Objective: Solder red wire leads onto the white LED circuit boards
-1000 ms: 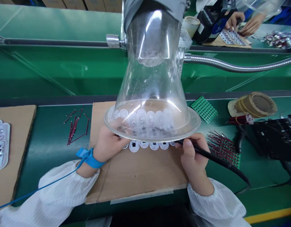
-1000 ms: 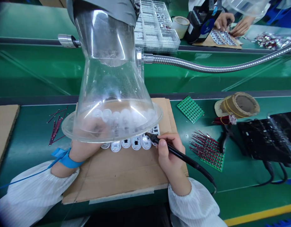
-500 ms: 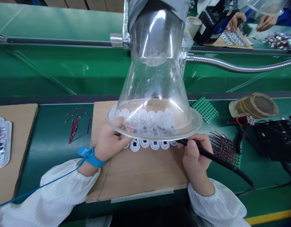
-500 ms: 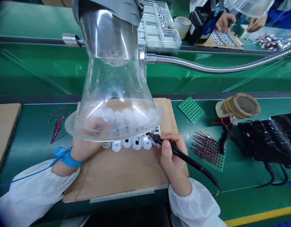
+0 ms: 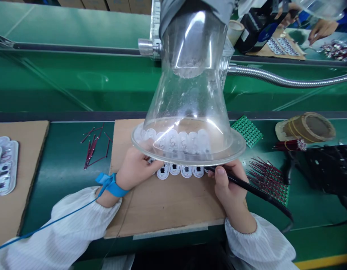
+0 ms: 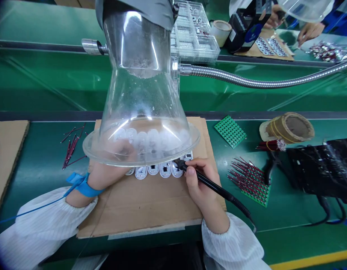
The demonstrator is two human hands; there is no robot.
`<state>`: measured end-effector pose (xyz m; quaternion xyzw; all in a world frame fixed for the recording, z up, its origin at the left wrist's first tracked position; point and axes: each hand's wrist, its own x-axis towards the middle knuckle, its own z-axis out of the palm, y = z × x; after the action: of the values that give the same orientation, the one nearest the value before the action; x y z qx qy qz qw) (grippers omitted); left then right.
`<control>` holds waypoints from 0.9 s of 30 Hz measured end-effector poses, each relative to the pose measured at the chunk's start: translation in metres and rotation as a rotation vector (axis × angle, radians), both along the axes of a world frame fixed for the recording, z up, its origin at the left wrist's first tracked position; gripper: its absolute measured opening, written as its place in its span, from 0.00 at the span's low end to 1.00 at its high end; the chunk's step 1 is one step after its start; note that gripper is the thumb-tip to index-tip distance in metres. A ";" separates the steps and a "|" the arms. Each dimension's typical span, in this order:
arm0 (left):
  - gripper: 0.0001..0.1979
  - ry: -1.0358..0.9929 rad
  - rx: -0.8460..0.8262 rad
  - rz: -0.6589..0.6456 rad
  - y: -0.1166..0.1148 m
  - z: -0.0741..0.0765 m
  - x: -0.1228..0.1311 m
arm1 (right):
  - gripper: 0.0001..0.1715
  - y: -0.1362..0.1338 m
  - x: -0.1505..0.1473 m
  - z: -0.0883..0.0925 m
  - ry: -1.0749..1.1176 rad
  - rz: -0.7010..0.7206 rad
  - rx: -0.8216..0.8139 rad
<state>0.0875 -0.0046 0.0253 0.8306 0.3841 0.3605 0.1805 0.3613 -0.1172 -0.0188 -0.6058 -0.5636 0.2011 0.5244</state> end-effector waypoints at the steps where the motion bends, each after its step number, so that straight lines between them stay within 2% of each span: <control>1: 0.10 0.032 -0.014 0.000 0.000 0.000 -0.001 | 0.07 0.000 0.000 0.000 -0.005 0.003 -0.004; 5: 0.11 0.095 -0.016 -0.022 -0.002 0.004 -0.006 | 0.06 0.001 0.001 0.004 0.013 0.010 -0.021; 8: 0.07 0.011 0.021 -0.013 -0.001 0.004 -0.018 | 0.07 0.003 -0.003 0.016 0.086 -0.005 -0.009; 12: 0.06 -0.137 -0.023 0.076 0.005 -0.008 -0.033 | 0.13 0.008 -0.018 0.027 0.195 -0.093 0.057; 17: 0.12 -0.134 -0.054 -0.019 0.014 -0.023 -0.034 | 0.14 0.015 -0.030 0.012 0.183 -0.102 0.067; 23: 0.10 -0.050 -0.048 -0.048 0.014 -0.020 -0.030 | 0.13 0.015 -0.026 0.000 0.147 -0.082 0.059; 27: 0.12 -0.027 -0.073 -0.035 0.013 -0.019 -0.032 | 0.12 0.010 -0.022 -0.001 0.137 -0.156 0.084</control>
<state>0.0556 0.0085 0.0067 0.8251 0.3799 0.3542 0.2223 0.3396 -0.1076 -0.0196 -0.6102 -0.4857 0.1768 0.6005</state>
